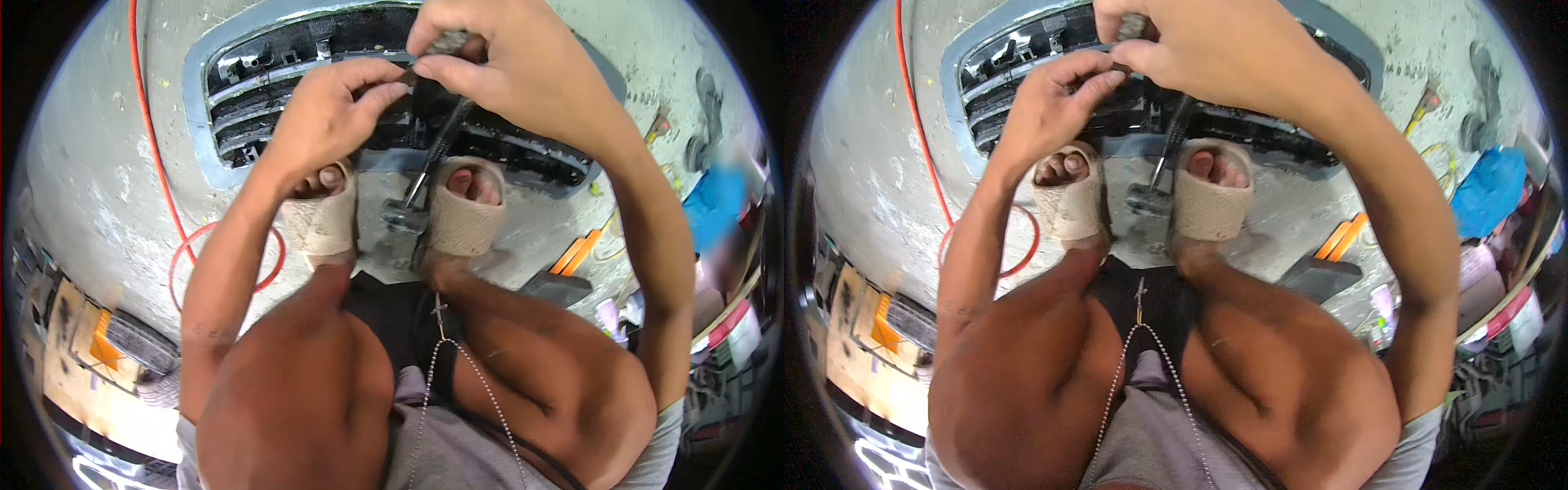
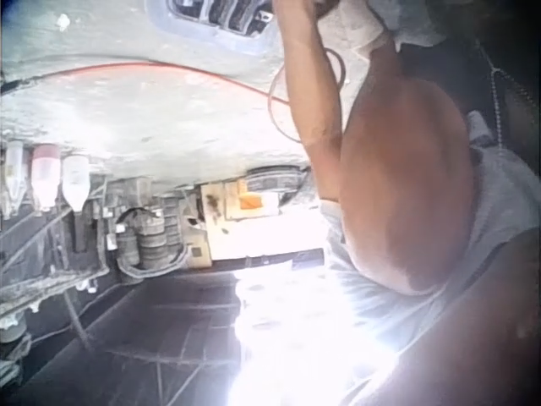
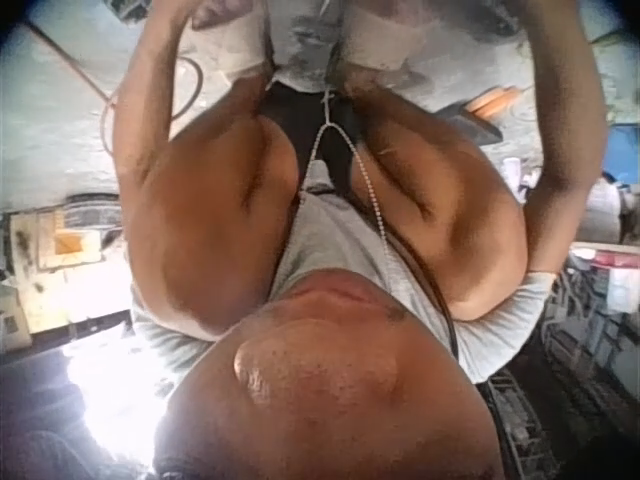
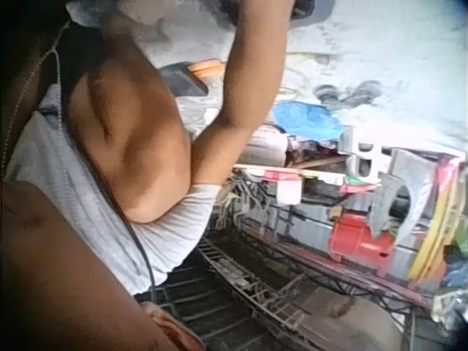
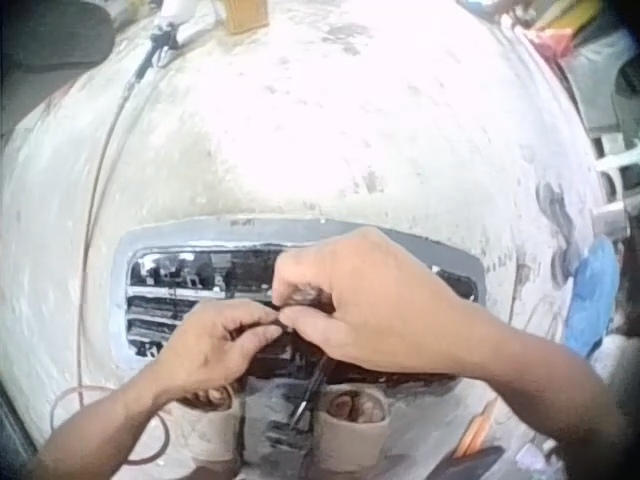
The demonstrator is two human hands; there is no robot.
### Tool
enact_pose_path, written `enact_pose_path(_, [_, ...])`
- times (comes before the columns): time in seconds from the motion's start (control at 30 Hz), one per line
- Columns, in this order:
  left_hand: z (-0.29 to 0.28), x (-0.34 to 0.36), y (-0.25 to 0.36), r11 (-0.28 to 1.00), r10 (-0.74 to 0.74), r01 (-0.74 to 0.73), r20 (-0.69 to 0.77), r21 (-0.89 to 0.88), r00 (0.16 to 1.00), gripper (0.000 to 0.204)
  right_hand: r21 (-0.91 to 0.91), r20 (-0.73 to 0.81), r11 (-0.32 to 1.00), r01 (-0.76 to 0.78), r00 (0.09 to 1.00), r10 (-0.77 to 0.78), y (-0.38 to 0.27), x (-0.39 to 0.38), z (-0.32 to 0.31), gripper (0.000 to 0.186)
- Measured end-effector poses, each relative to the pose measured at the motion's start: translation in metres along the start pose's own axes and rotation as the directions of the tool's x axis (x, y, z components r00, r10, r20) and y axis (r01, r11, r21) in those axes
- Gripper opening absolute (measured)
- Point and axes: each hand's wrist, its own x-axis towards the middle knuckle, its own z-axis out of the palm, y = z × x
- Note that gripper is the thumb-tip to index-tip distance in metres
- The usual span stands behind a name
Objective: Using a scraper and a mallet to repair or clean a car grille on the floor.
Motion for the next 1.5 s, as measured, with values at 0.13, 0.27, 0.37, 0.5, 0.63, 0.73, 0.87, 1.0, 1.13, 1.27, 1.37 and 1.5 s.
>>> enact_pose_path(0.13, [-0.009,0.005,-0.003,0.998,-0.065,0.067,-0.086,0.011,0.994,0.019,0.416,-0.016,0.900,-0.129,0.989,0.148,0.016,0.003,0.002,0.015])
enact_pose_path(0.27, [-0.028,-0.008,-0.018,0.879,-0.151,0.028,-0.223,-0.476,0.963,0.011,-0.239,-0.036,0.920,0.311,0.944,-0.328,0.041,-0.020,0.047,0.026])
enact_pose_path(0.37, [-0.043,-0.030,-0.017,0.921,-0.198,0.101,-0.230,-0.375,0.953,0.012,-0.372,0.320,0.805,0.462,0.878,-0.356,0.041,-0.055,0.089,0.021])
enact_pose_path(0.5, [-0.034,-0.016,0.005,0.903,-0.288,0.209,-0.168,-0.374,0.943,0.011,-0.483,0.316,0.766,0.424,0.900,-0.300,0.043,-0.077,0.116,0.016])
enact_pose_path(0.63, [-0.010,0.006,0.016,0.915,-0.328,0.296,-0.079,-0.274,0.941,0.012,-0.530,0.298,0.743,0.409,0.910,-0.289,0.027,-0.074,0.124,0.014])
enact_pose_path(0.73, [0.004,0.014,0.007,0.995,-0.080,0.072,-0.111,-0.072,0.991,0.013,-0.538,0.336,0.746,0.393,0.911,-0.238,0.008,-0.080,0.114,0.012])
enact_pose_path(0.87, [0.010,0.015,0.012,0.931,-0.321,0.312,-0.014,-0.191,0.947,0.014,-0.542,0.400,0.784,0.301,0.914,-0.074,0.004,-0.106,0.109,0.017])
enact_pose_path(1.0, [0.007,0.028,0.005,0.950,-0.281,0.288,0.071,-0.121,0.957,0.014,-0.224,0.417,0.949,-0.222,0.858,0.299,0.000,-0.113,0.088,0.030])
enact_pose_path(1.13, [-0.005,0.033,-0.006,0.968,-0.217,0.235,0.181,-0.088,0.959,0.016,-0.139,0.261,0.938,-0.317,0.902,0.343,-0.001,-0.129,0.065,0.031])
enact_pose_path(1.27, [-0.030,0.015,-0.003,0.963,-0.210,0.223,0.099,-0.153,0.973,0.018,-0.046,0.131,0.883,-0.466,0.874,0.468,-0.003,-0.148,0.057,0.027])
enact_pose_path(1.37, [-0.053,-0.006,-0.017,0.910,-0.257,0.216,-0.074,-0.353,0.963,0.017,-0.074,0.177,0.842,-0.534,0.824,0.538,-0.004,-0.159,0.062,0.027])
enact_pose_path(1.5, [-0.081,-0.036,-0.053,0.961,-0.191,0.153,-0.153,-0.230,0.970,0.019,0.019,0.195,0.874,-0.486,0.859,0.474,0.002,-0.184,0.087,0.025])
